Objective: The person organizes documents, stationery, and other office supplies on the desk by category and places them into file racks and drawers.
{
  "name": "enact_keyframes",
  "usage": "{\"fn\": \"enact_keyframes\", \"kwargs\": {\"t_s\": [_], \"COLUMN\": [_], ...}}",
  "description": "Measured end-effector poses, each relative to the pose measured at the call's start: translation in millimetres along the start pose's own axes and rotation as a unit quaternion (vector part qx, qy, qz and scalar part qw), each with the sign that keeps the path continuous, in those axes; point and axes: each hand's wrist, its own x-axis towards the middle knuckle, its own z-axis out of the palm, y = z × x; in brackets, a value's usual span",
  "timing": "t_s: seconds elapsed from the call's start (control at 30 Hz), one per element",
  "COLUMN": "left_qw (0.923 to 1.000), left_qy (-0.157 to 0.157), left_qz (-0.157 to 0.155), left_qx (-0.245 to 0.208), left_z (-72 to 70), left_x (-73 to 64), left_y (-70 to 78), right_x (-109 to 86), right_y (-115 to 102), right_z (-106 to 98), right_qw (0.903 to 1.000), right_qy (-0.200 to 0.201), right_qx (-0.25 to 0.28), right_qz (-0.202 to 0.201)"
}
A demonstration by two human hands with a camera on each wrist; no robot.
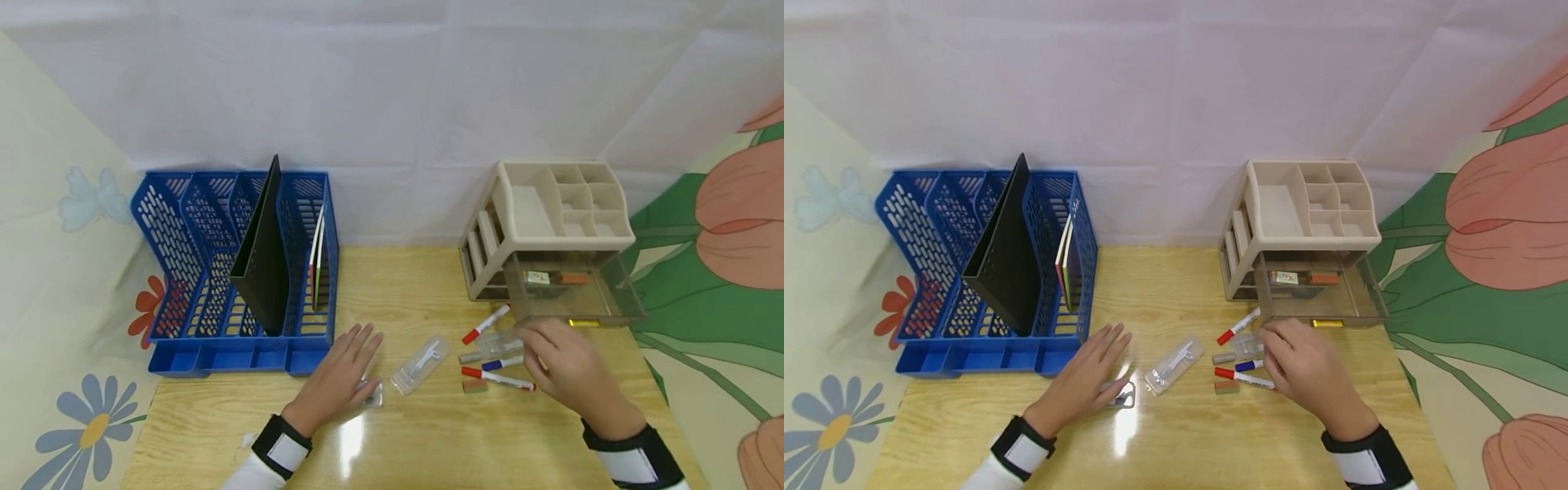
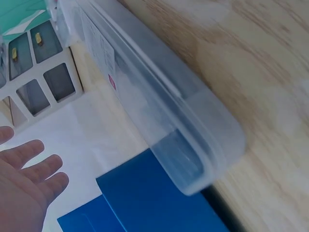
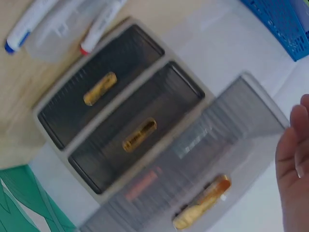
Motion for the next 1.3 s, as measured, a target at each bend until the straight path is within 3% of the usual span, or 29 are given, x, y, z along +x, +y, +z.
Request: {"fn": "enact_keyframes", "kwargs": {"t_s": [0.1, 0.37, 0.57, 0.7, 1.3], "left_qw": [0.9999, 1.0, 0.9996, 0.9993, 0.9992], "left_qy": [0.011, -0.007, -0.026, -0.033, -0.023], "left_qz": [0.005, -0.003, -0.014, -0.02, -0.03], "left_qx": [0.0, 0.004, -0.004, -0.004, -0.014], "left_z": [2.6, 6.8, 11.5, 15.6, 24.9], "left_x": [2.5, 9.7, 13.9, 14.7, 15.2], "left_y": [1.8, 10.2, 16.5, 19.3, 24.6], "right_x": [-10.6, -41.5, -64.7, -76.0, -92.5], "right_y": [-2.4, -13.0, -27.9, -35.7, -46.9], "right_z": [9.5, 45.2, 72.9, 87.7, 111.8], "right_qw": [0.9997, 0.9951, 0.9778, 0.9678, 0.9752], "right_qy": [-0.018, -0.074, -0.171, -0.214, -0.191], "right_qx": [0.011, 0.05, 0.09, 0.095, 0.065], "right_qz": [0.01, 0.042, 0.081, 0.092, 0.09]}}
